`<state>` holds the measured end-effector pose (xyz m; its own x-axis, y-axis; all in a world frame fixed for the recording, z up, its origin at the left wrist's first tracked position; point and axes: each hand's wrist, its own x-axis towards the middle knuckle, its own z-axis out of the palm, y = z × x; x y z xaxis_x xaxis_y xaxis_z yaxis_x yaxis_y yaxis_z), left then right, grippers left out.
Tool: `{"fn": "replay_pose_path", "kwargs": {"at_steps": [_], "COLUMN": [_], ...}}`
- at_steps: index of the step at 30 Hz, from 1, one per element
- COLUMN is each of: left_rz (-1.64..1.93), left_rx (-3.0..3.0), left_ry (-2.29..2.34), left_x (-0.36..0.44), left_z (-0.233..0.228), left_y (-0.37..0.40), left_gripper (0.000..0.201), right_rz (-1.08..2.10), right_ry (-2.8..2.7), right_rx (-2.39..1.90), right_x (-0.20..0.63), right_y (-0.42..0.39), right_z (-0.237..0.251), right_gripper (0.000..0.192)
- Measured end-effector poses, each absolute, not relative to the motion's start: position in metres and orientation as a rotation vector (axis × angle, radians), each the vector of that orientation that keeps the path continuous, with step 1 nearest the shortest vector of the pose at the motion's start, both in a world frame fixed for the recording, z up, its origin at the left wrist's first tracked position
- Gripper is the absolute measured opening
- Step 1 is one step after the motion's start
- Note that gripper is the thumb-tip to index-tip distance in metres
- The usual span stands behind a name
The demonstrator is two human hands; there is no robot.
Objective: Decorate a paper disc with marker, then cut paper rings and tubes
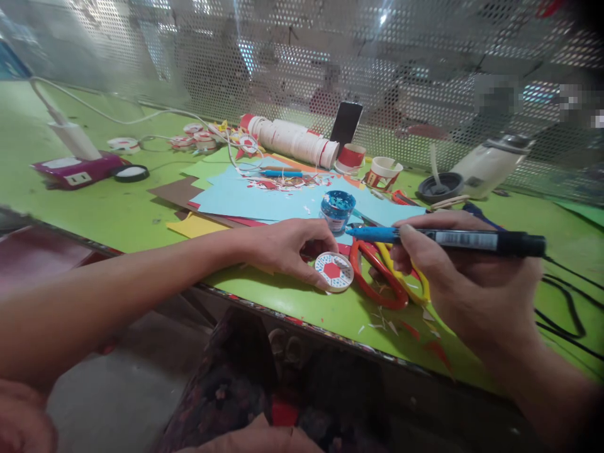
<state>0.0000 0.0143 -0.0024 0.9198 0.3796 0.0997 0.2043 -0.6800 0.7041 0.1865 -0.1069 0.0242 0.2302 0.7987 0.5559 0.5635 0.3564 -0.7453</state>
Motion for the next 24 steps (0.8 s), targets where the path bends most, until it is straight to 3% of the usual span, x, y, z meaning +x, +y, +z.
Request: {"fn": "replay_pose_path", "kwargs": {"at_steps": [10, 15, 24], "left_rz": [0.288, 0.294, 0.382], "left_rx": [2.338, 2.316, 2.381], "left_ry": [0.458, 0.450, 0.538], "left_x": [-0.001, -0.001, 0.000], "left_z": [-0.001, -0.001, 0.001], "left_y": [0.012, 0.011, 0.005], "left_gripper": [0.049, 0.046, 0.048], "right_rz": [0.234, 0.143, -0.065], "right_ry": [-1.541, -1.632, -1.625], "right_rx": [-1.281, -1.344, -1.299], "right_x": [0.192, 0.196, 0.201], "right_y": [-0.103, -0.101, -0.093], "right_z": [0.018, 0.015, 0.013], "right_gripper": [0.003, 0.018, 0.019]}}
